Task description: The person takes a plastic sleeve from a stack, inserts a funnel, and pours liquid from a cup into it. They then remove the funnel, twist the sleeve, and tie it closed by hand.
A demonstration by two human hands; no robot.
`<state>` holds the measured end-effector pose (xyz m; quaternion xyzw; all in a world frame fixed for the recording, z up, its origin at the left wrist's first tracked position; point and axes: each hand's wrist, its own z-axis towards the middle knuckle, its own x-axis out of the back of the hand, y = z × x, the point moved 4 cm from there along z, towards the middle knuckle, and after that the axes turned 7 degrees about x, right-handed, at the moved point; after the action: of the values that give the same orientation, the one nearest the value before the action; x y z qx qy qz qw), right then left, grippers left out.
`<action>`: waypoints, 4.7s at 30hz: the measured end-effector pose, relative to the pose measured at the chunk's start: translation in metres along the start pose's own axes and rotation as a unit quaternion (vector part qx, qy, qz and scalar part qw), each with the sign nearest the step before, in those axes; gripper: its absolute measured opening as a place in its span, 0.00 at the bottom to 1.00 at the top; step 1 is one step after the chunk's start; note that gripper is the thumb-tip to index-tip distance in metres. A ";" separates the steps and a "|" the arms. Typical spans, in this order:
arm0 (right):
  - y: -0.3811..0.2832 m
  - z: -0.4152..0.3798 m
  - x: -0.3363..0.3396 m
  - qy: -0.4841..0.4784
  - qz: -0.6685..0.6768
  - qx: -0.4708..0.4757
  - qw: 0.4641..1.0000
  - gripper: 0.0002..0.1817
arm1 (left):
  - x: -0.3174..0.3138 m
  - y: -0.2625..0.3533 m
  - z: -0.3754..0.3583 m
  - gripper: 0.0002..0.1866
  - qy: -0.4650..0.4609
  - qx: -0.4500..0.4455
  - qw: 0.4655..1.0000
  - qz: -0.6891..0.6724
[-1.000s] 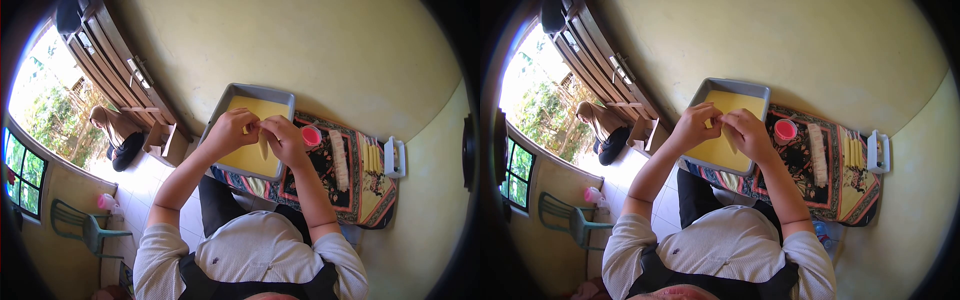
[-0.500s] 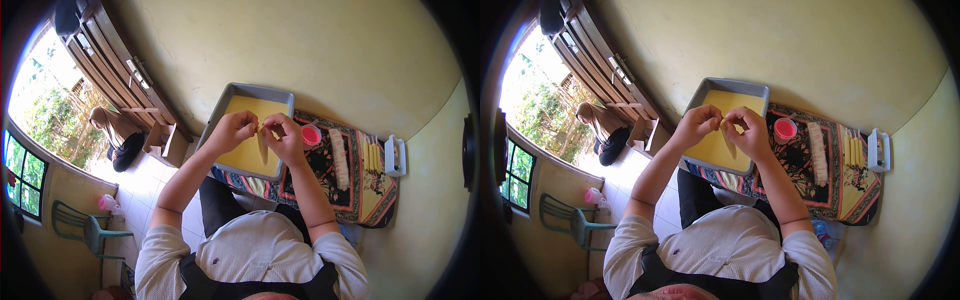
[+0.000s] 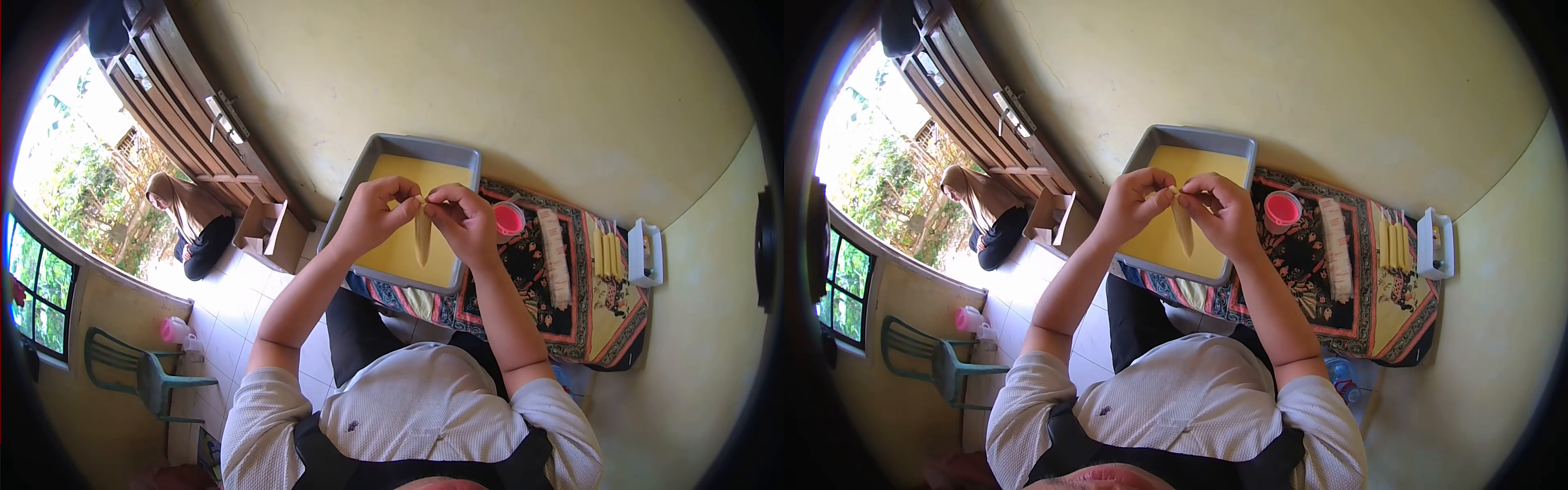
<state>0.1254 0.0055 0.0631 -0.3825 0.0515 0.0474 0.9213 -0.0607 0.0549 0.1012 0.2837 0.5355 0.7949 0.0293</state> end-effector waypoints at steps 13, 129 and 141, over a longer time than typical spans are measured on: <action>-0.024 0.009 -0.001 -0.019 -0.212 0.142 0.967 0.08 | -0.004 0.015 0.005 0.09 -0.007 -0.079 0.997 0.023; 0.021 0.018 -0.003 0.009 -0.311 0.086 0.947 0.08 | 0.001 -0.067 0.052 0.09 -0.121 0.246 0.940 -0.205; 0.017 -0.003 -0.010 0.142 -0.313 0.080 0.936 0.11 | -0.006 -0.053 0.036 0.11 -0.050 0.161 0.962 -0.213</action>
<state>0.1133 0.0154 0.0505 -0.3072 0.0632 -0.3020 0.9002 -0.0522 0.1055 0.0622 0.2038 0.7021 0.6584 0.1787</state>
